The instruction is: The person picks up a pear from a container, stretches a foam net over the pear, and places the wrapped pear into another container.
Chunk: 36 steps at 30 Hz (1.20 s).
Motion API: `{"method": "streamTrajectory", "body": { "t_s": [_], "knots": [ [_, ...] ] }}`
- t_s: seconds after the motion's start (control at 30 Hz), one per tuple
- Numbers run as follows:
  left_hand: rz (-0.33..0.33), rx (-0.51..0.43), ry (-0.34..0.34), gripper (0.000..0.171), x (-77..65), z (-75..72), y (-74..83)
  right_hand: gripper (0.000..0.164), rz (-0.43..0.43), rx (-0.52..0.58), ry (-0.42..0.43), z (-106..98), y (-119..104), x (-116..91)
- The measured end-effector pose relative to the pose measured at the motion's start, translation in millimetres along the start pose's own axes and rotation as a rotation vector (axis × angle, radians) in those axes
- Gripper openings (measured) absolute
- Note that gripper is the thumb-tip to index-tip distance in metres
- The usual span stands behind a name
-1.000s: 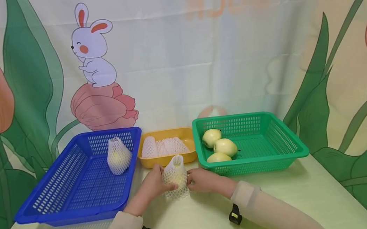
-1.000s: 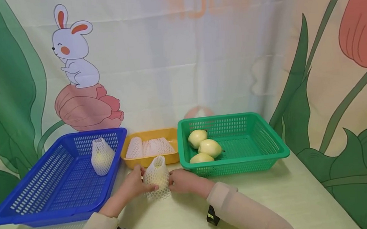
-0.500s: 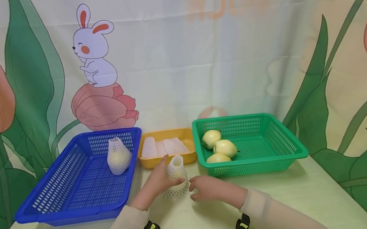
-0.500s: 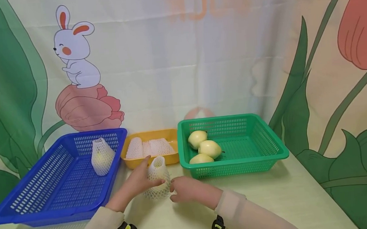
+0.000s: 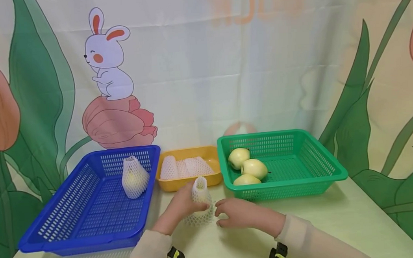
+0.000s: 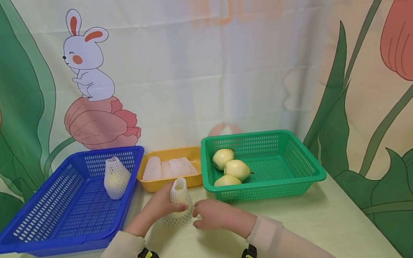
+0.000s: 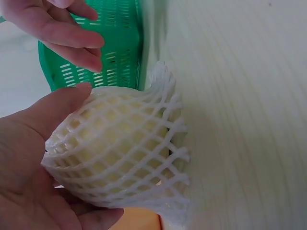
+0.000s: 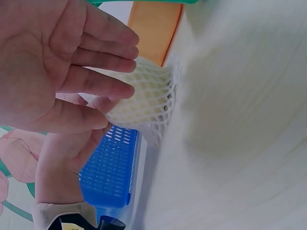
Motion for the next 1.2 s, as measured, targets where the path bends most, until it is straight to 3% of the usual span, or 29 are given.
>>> {"method": "streamTrajectory", "body": {
  "t_s": [0.07,0.3,0.67,0.93,1.2],
  "knots": [
    [-0.009,0.01,-0.012,0.071,1.1,2.5,-1.0,0.026,-0.001,0.007,0.003,-2,-1,-2],
    [-0.052,0.059,-0.03,0.073,3.7,7.8,-4.1,0.027,-0.018,0.003,0.001,-6,-1,-7],
    [-0.004,0.116,0.043,0.078,6.8,9.8,-4.6,0.028,-0.062,0.013,0.034,-20,-2,-9],
    [-0.01,0.117,0.033,0.082,5.1,11.1,-7.7,0.028,-0.09,0.022,0.044,-18,0,-12],
    [0.013,0.096,0.036,0.087,10.9,-0.7,5.0,0.027,-0.103,0.001,0.067,-19,0,-17]
  ]
}}
Point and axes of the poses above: each hand's wrist, its own x-axis towards the middle knuckle, its own z-axis out of the palm, y = z × x, the point moved 8 cm from there along x, towards the middle knuckle, and after that the axes turned 3 degrees about y, right-handed, at the moved point
